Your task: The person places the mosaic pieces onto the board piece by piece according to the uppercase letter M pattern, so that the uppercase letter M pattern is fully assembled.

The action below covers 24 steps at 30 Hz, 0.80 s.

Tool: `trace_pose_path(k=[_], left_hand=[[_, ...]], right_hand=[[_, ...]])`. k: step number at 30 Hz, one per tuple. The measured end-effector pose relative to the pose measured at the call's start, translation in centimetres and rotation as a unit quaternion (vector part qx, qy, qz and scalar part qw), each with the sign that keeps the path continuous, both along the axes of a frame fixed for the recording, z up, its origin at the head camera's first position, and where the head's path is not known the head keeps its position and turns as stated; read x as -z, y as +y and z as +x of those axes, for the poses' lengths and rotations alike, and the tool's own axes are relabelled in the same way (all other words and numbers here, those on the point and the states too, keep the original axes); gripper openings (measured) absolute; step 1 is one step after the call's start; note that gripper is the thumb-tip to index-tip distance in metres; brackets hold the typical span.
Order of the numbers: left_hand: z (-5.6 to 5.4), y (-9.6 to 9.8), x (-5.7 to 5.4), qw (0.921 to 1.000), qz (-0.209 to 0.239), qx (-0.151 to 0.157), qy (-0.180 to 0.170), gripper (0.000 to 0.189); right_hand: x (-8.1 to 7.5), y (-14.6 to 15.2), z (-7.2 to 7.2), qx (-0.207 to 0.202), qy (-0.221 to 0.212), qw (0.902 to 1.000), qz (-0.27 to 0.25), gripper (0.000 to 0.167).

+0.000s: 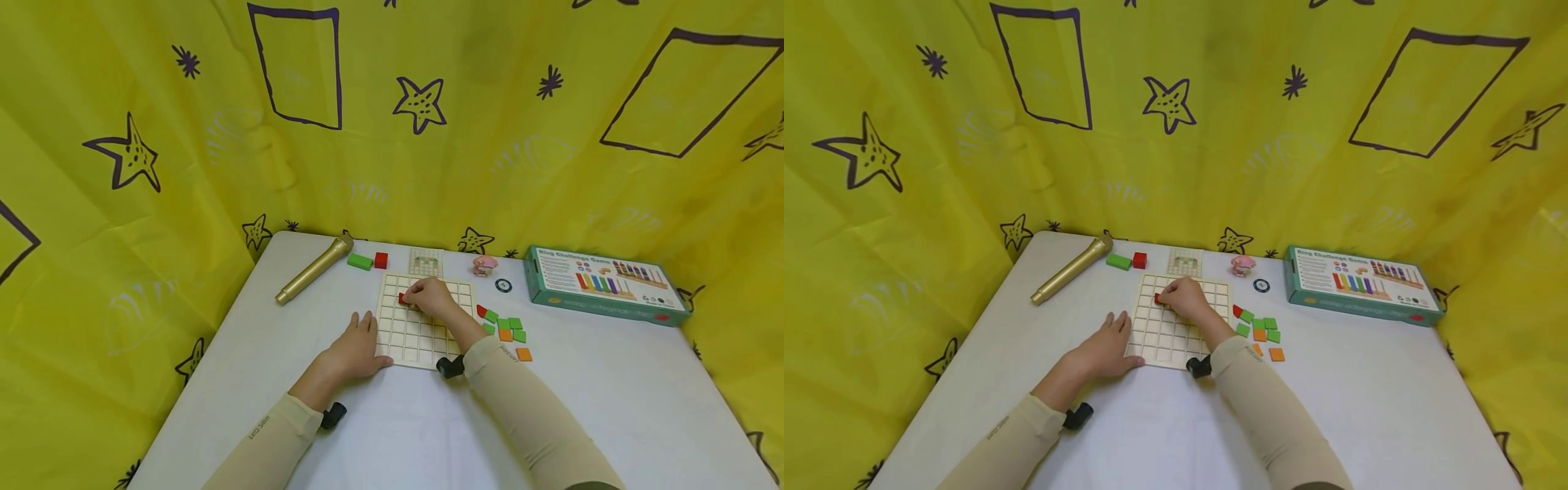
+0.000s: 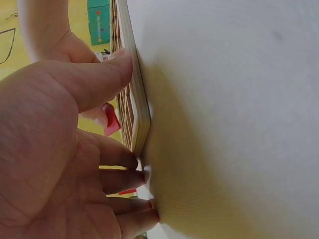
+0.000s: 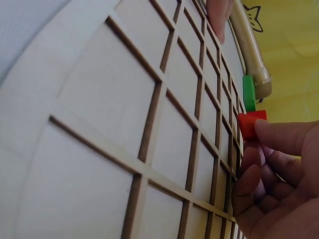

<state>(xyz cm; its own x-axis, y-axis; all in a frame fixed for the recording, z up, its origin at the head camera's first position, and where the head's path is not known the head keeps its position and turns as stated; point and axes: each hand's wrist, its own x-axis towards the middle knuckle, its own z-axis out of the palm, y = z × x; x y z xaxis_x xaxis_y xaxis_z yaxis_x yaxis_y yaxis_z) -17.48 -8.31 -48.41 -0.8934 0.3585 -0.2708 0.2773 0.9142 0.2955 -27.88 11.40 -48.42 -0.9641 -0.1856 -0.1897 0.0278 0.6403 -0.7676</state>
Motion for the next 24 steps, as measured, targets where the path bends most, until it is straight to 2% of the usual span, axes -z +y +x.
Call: trace_pose_path(k=[15,24], left_hand=[[-0.07,0.06,0.11,1.0,-0.003,0.0,-0.001,0.097],[-0.07,-0.05,0.28,0.9999,-0.009,0.01,0.005,0.097]], right_hand=[[-0.07,-0.13,0.08,0.0,-0.003,1.0,0.005,0.015],[-0.42,-0.22,0.06,-0.022,0.01,0.9997,-0.004,0.008]])
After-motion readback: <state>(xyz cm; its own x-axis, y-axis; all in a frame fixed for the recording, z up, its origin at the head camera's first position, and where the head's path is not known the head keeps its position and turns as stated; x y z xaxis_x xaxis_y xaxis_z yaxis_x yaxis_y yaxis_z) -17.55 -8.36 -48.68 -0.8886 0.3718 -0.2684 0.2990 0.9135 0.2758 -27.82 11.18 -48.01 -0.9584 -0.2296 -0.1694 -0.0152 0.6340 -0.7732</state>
